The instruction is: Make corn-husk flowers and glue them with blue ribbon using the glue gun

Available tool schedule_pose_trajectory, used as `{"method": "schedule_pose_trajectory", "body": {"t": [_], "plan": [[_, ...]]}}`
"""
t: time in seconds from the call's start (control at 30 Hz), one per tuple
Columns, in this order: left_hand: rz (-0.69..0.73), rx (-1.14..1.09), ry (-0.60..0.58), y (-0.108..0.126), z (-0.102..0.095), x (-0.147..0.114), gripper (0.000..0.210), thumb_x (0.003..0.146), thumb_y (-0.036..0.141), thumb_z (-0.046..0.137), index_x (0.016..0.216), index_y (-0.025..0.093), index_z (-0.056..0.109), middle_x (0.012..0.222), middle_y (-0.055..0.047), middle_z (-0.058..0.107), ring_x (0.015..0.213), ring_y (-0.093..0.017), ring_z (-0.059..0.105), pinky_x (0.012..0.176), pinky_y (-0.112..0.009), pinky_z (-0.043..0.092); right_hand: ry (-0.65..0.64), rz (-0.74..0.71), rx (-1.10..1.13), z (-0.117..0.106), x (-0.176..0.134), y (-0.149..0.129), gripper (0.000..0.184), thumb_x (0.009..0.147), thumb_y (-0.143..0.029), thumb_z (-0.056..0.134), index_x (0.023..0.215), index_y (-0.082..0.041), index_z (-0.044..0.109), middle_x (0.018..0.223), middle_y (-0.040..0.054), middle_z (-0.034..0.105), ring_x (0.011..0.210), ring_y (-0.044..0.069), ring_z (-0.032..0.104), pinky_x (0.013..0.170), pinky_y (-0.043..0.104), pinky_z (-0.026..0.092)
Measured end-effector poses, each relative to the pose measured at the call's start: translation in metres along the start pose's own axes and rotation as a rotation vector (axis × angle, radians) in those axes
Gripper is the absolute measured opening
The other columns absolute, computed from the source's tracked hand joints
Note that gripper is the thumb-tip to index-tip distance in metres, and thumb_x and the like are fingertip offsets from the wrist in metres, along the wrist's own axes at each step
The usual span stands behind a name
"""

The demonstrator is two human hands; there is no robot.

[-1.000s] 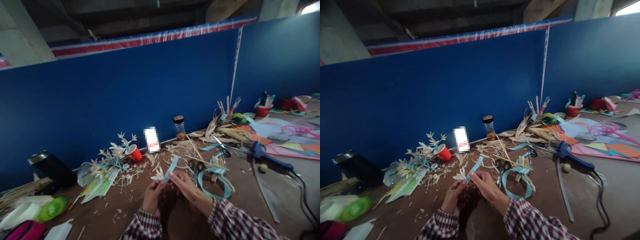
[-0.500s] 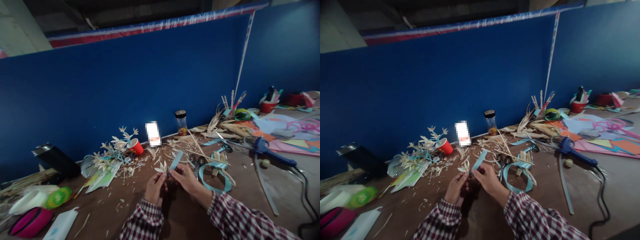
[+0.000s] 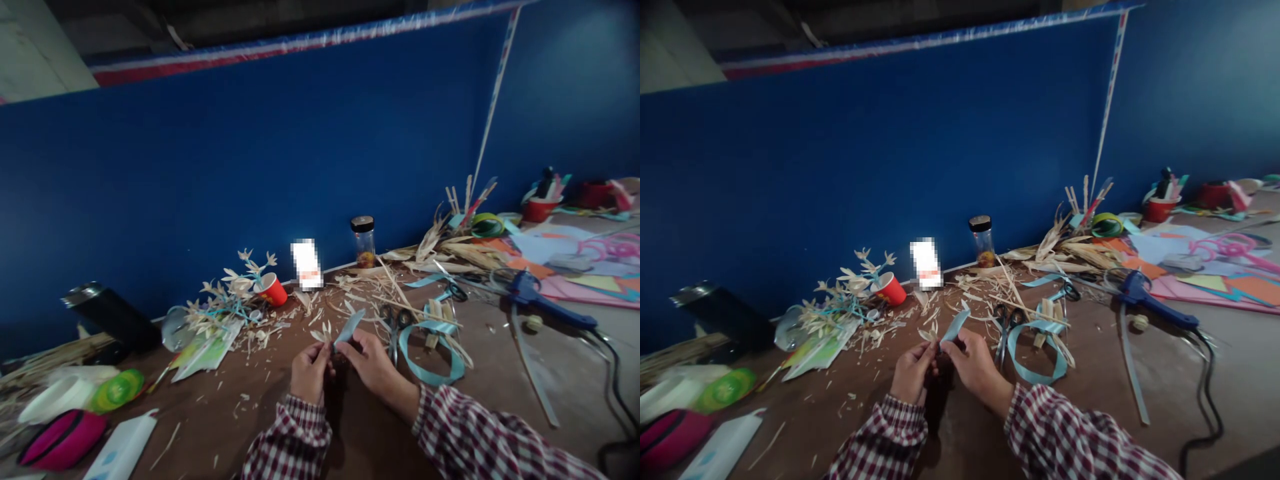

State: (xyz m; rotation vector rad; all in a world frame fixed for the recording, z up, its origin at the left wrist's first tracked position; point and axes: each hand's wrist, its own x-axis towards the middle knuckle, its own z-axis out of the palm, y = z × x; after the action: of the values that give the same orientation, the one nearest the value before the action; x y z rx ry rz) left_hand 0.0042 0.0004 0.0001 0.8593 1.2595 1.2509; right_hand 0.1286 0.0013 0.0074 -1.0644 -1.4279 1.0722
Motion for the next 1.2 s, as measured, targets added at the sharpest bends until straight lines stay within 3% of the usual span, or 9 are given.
{"method": "schedule_pose_trajectory", "body": {"t": [0.2,0.37,0.53,0.7,0.93,1.2], "plan": [[-0.023,-0.015,0.01,-0.001,-0.002,0.003,0.032,0.054,0.042,0.07,0.066,0.013,0.062,0.04,0.007,0.047,0.036,-0.006,0.04,0.038,-0.018,0.035,-0.035,-0.034,0.061,0.005,-0.003,-0.001,0.022,0.078,-0.036,0.051,0.073,-0.016,0.06,0.07,0.0023,0.062,0.068,0.016,0.054,0.062,0.024,0.042],[-0.032,-0.084,-0.026,0.005,-0.003,0.003,0.034,0.052,0.042,0.072,0.066,0.013,0.061,0.039,0.008,0.044,0.034,-0.005,0.037,0.036,-0.017,0.032,-0.047,0.069,0.228,0.001,0.003,0.002,0.027,0.074,-0.041,0.056,0.075,-0.014,0.059,0.066,0.0008,0.058,0.06,0.012,0.051,0.055,0.022,0.041],[-0.054,-0.034,-0.06,0.005,-0.002,0.0,0.03,0.058,0.042,0.068,0.063,0.014,0.057,0.036,0.009,0.042,0.031,-0.004,0.035,0.034,-0.017,0.029,0.026,0.161,0.404,-0.003,0.008,0.006,0.029,0.068,-0.043,0.062,0.073,-0.014,0.056,0.06,-0.0017,0.053,0.052,0.01,0.047,0.05,0.021,0.039],[-0.067,0.02,-0.043,0.007,-0.002,-0.001,0.03,0.059,0.042,0.066,0.066,0.014,0.058,0.039,0.007,0.046,0.034,-0.005,0.036,0.036,-0.017,0.03,0.084,0.158,0.273,-0.006,0.009,0.007,0.033,0.07,-0.047,0.057,0.063,-0.014,0.055,0.056,0.0001,0.053,0.05,0.011,0.047,0.05,0.024,0.039],[0.084,0.308,0.038,0.01,-0.009,0.002,0.037,0.062,0.048,0.061,0.066,0.011,0.063,0.036,0.008,0.038,0.036,-0.005,0.03,0.036,-0.018,0.021,0.163,0.006,-0.149,-0.005,0.001,0.005,0.027,0.076,-0.038,0.051,0.062,-0.016,0.056,0.058,0.0005,0.054,0.056,0.013,0.048,0.052,0.022,0.037],[0.043,0.284,0.021,0.01,-0.009,0.003,0.038,0.061,0.048,0.062,0.068,0.01,0.063,0.033,0.008,0.038,0.033,-0.005,0.03,0.036,-0.018,0.02,0.192,-0.082,-0.114,0.0,-0.005,-0.001,0.024,0.078,-0.035,0.049,0.064,-0.017,0.051,0.061,-0.0009,0.051,0.058,0.012,0.046,0.054,0.021,0.037]]}}
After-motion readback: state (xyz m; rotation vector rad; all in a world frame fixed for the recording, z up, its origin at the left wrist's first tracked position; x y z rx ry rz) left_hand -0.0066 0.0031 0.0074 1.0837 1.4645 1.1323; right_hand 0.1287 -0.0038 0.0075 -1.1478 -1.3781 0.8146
